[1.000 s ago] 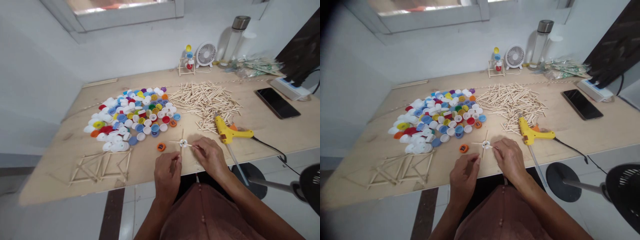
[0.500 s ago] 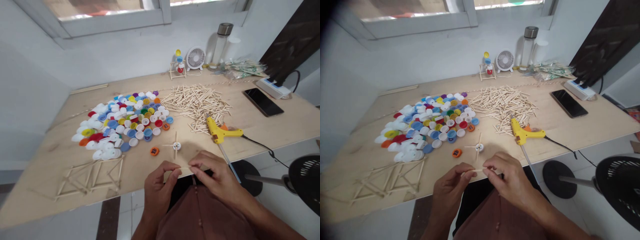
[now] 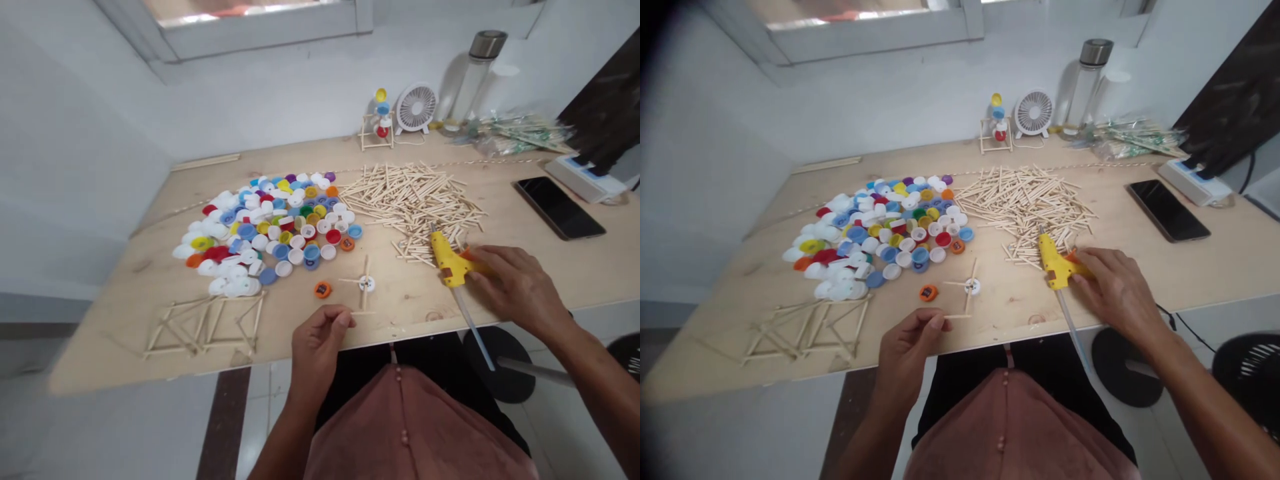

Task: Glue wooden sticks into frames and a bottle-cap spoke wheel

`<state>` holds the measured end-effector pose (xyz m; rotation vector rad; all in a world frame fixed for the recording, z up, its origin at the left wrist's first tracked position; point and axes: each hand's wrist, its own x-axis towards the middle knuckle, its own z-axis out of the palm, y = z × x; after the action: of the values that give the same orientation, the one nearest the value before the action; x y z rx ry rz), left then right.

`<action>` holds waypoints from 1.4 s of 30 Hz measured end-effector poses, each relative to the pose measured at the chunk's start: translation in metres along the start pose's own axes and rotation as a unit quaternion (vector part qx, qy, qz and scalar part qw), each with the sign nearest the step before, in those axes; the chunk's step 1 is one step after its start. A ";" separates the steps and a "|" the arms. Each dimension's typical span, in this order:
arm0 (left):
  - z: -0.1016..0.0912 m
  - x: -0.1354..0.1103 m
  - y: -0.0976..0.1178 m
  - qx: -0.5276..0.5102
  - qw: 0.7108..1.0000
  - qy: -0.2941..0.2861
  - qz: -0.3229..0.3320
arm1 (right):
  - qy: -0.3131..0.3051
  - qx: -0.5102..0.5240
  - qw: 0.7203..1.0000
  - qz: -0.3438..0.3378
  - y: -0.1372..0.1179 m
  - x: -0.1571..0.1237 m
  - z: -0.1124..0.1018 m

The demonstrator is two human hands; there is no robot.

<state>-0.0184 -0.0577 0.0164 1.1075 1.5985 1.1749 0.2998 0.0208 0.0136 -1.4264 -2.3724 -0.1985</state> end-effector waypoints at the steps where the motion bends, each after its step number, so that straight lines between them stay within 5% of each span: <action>1: 0.001 0.000 0.001 -0.005 1.000 -0.002 -0.007 | -0.009 -0.001 1.000 -0.012 0.001 0.001 0.001; 19: 0.009 0.005 -0.002 -0.099 0.994 0.041 -0.023 | -0.072 -0.039 0.995 -0.062 0.003 0.018 0.007; 24: 0.011 0.007 0.000 -0.097 0.993 0.057 -0.021 | -0.066 0.011 0.997 -0.031 0.006 0.015 0.006; 29: 0.013 0.010 -0.002 -0.104 0.992 0.068 -0.020 | 0.008 0.101 0.995 -0.012 0.004 0.014 0.005; 36: 0.011 0.010 -0.001 -0.099 0.993 0.066 -0.004 | 0.028 0.202 0.972 0.115 0.000 0.019 0.009; 42: 0.029 0.004 0.024 -0.009 0.992 -0.052 0.118 | 0.012 0.202 0.973 0.114 -0.003 0.019 0.009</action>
<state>0.0125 -0.0433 0.0335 1.3514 1.4022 1.2596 0.2872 0.0378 0.0127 -1.4615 -2.0510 0.3081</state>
